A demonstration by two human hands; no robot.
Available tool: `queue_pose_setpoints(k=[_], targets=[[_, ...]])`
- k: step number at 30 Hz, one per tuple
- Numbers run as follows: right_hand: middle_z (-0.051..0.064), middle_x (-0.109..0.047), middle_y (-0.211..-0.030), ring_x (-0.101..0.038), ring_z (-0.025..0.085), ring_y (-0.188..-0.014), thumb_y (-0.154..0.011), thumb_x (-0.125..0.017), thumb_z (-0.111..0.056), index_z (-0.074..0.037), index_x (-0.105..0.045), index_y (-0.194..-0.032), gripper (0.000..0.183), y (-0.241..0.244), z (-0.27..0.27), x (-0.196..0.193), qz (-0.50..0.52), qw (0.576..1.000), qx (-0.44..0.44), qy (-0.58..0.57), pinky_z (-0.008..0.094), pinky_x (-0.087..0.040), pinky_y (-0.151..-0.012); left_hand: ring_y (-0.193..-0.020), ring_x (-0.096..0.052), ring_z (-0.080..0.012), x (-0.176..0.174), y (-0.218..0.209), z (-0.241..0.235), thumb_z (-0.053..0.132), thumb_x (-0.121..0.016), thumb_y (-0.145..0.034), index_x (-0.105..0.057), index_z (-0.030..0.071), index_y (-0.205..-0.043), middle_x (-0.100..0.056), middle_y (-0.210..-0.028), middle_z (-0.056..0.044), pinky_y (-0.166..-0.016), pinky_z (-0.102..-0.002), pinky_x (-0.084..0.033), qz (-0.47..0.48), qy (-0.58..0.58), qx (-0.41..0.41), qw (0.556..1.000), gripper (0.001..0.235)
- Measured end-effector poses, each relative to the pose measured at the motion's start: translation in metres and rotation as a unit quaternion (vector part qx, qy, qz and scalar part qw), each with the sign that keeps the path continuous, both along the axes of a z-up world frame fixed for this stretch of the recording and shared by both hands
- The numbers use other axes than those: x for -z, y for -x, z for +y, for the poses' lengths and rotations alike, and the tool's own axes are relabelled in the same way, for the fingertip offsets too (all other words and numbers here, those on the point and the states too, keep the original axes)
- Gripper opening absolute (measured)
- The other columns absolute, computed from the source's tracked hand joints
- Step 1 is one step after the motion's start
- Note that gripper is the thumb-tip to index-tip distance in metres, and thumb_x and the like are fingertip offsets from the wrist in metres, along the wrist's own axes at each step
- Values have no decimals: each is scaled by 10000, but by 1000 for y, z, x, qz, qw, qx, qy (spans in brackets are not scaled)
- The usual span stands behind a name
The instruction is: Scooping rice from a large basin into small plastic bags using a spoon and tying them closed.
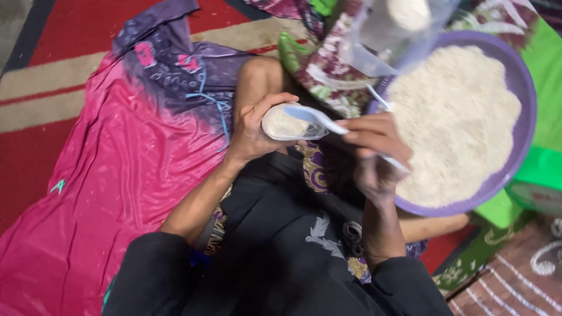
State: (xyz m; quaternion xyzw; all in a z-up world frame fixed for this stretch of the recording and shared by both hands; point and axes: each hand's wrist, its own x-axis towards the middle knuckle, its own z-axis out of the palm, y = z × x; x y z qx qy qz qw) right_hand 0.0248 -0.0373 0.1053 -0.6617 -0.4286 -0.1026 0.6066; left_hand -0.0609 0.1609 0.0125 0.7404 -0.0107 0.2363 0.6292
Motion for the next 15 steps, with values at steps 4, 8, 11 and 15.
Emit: queue_pose_setpoints(k=[4, 8, 11, 15], targets=[[294, -659, -828, -605, 377, -768, -1123, -386, -298, 30, -560, -868, 451, -13, 10, 15, -21, 997, 30, -71, 453, -498, -744, -1014, -751, -293, -7, 8, 23, 296, -977, -712, -673, 98, -1211, -762, -1109, -68, -917, -403, -574, -13, -12, -24, 1000, 617], [34, -594, -1043, -638, 192, -1030, -1135, -385, -470, -194, -444, -1051, 294, -11, 25, -9, 86, 991, -15, -98, 421, -574, -1041, -898, -759, -202, -20, 14, 31, 70, -968, -624, -665, 39, -1133, -766, -1095, -69, -831, -310, -591, 12, -76, -43, 996, 593], [144, -637, -815, -594, 267, -702, -1101, -470, -331, -78, -557, -940, 312, -14, 17, 11, 37, 996, -76, -24, 411, -543, -725, -942, -754, -261, -5, 17, 38, 145, -938, -713, -669, 51, -1164, -765, -1094, -79, -856, -365, -584, -10, -59, -21, 998, 533], [170, -599, -767, -546, 346, -645, -1045, -583, -241, -2, -716, -1193, 311, -6, 46, -26, -49, 942, -226, 244, 429, -447, -615, -987, -753, -315, -3, 23, 46, 231, -908, -812, -675, 52, -1198, -760, -1090, -96, -896, -421, -583, -34, -36, 16, 999, 486]])
